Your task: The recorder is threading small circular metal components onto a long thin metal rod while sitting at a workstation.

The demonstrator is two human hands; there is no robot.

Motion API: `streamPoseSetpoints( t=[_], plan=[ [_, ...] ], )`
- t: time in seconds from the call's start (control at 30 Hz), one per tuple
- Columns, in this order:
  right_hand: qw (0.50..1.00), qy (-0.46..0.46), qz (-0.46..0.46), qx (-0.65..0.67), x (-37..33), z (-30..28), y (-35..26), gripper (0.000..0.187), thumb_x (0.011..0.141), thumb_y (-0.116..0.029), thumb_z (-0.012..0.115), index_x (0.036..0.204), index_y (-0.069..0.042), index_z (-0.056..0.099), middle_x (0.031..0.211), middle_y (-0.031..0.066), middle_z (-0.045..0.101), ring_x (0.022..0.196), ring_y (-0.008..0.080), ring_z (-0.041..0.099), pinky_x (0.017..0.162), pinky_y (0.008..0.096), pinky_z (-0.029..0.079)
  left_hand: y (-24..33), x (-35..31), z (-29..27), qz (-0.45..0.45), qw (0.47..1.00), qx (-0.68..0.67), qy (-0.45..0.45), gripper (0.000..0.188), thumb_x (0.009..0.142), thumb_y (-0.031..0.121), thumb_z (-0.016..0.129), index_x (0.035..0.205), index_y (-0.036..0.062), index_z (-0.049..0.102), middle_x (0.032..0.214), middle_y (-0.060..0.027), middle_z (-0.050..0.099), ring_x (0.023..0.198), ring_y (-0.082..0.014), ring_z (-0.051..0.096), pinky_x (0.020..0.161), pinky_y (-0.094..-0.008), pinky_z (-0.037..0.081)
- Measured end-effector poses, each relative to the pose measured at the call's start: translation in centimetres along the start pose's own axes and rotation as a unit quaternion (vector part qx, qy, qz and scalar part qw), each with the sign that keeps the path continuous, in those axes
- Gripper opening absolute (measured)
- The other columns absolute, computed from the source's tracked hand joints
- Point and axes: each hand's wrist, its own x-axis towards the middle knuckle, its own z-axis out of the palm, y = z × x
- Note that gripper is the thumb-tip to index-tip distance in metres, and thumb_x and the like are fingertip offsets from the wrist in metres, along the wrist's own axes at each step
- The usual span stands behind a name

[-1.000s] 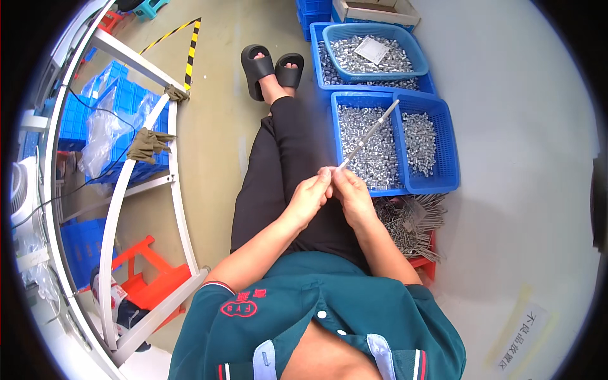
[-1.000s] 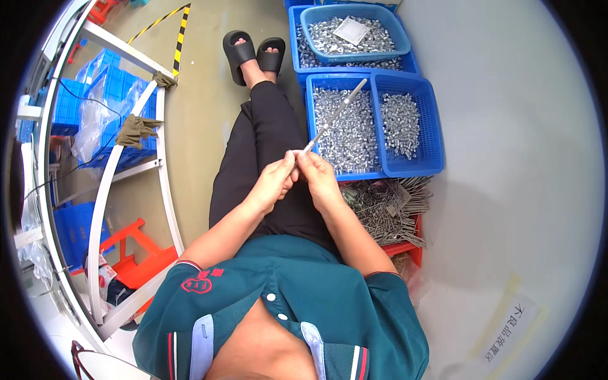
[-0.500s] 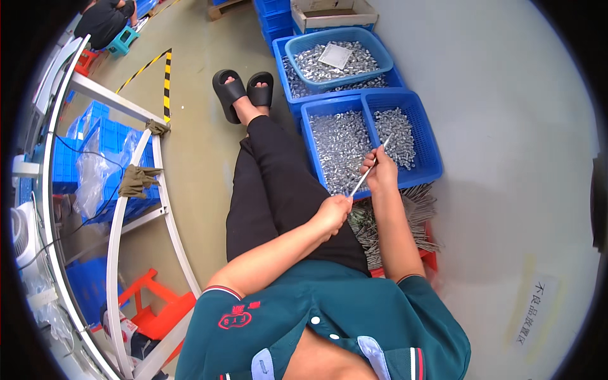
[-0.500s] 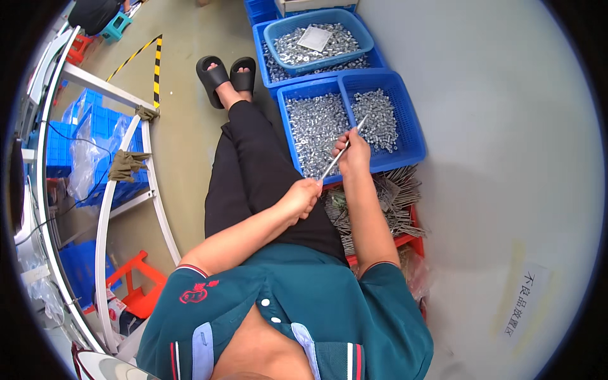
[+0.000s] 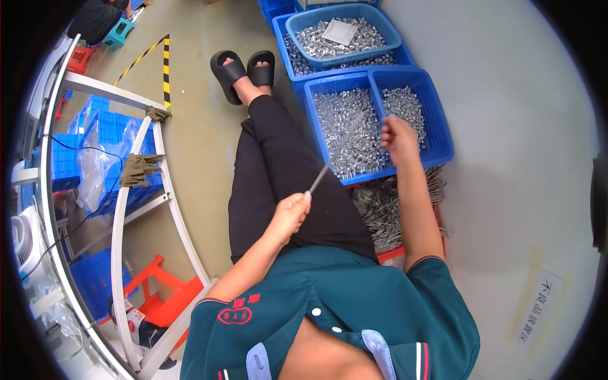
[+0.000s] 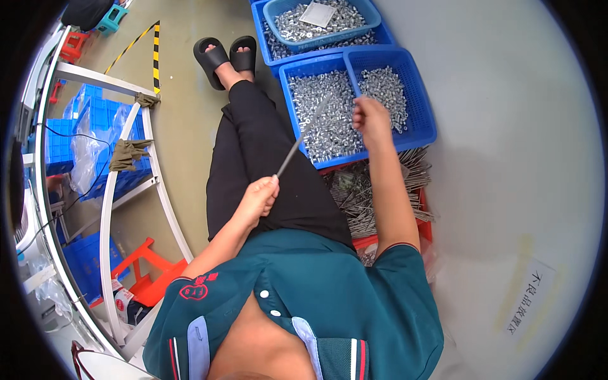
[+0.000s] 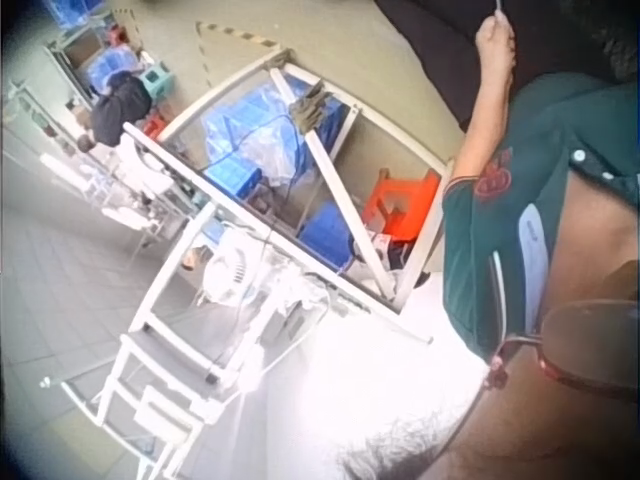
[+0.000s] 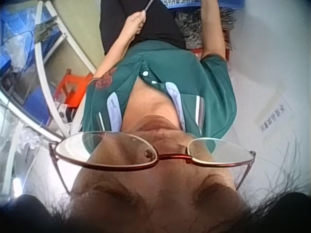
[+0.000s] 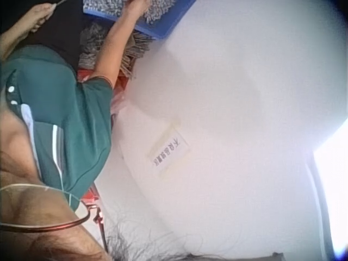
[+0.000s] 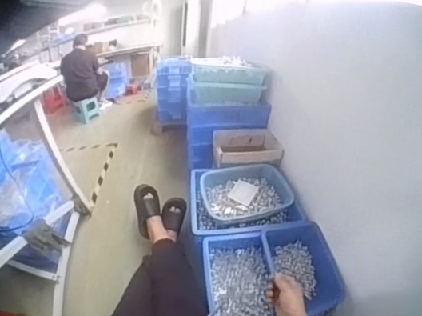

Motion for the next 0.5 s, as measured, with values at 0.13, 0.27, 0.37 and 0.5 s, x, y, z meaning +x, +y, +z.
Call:
streamPoseSetpoints(
  t=[0.13,0.27,0.37,0.5],
  plan=[
    [0.808,-0.039,-0.249,-0.533,0.5,2.0,4.4,0.025,0.080,-0.021,0.062,0.097,-0.003,0.059,0.079,0.0105,0.061,0.073,0.0276,0.060,0.065,0.0375,0.049,-0.3,0.6,-0.6,0.009,0.999,-0.039,0.012,0.038,0.094,0.040,0.044,0.067,0.0131,0.041,0.050,0.0086,0.028,0.039,-0.0010,0.019,0.035,-0.0186,0.014],
    [0.623,-0.042,-0.296,-0.723,0.2,3.5,7.1,0.040,0.074,-0.028,0.068,0.109,-0.013,0.056,0.109,0.0112,0.054,0.102,0.0303,0.051,0.082,0.0442,0.042,-0.7,0.6,-1.0,0.009,0.999,-0.048,0.019,0.037,0.094,0.039,0.044,0.068,0.0123,0.041,0.050,0.0081,0.029,0.038,-0.0012,0.019,0.035,-0.0187,0.014],
    [0.583,-0.059,-0.321,-0.744,0.6,3.6,8.6,0.045,0.076,-0.031,0.066,0.115,-0.015,0.051,0.115,0.0094,0.051,0.109,0.0282,0.046,0.087,0.0468,0.037,-0.6,0.6,-1.0,0.009,0.999,-0.046,0.016,0.039,0.094,0.040,0.045,0.067,0.0129,0.041,0.050,0.0087,0.028,0.039,-0.0010,0.018,0.035,-0.0188,0.014],
    [0.565,-0.063,-0.369,-0.735,1.3,4.3,8.9,0.040,0.078,-0.034,0.062,0.112,-0.014,0.052,0.110,0.0106,0.052,0.105,0.0281,0.047,0.083,0.0448,0.039,-0.4,0.7,-1.1,0.002,0.999,-0.041,0.013,0.040,0.092,0.042,0.047,0.065,0.0137,0.041,0.050,0.0091,0.028,0.040,-0.0009,0.019,0.035,-0.0188,0.014]
  ],
)
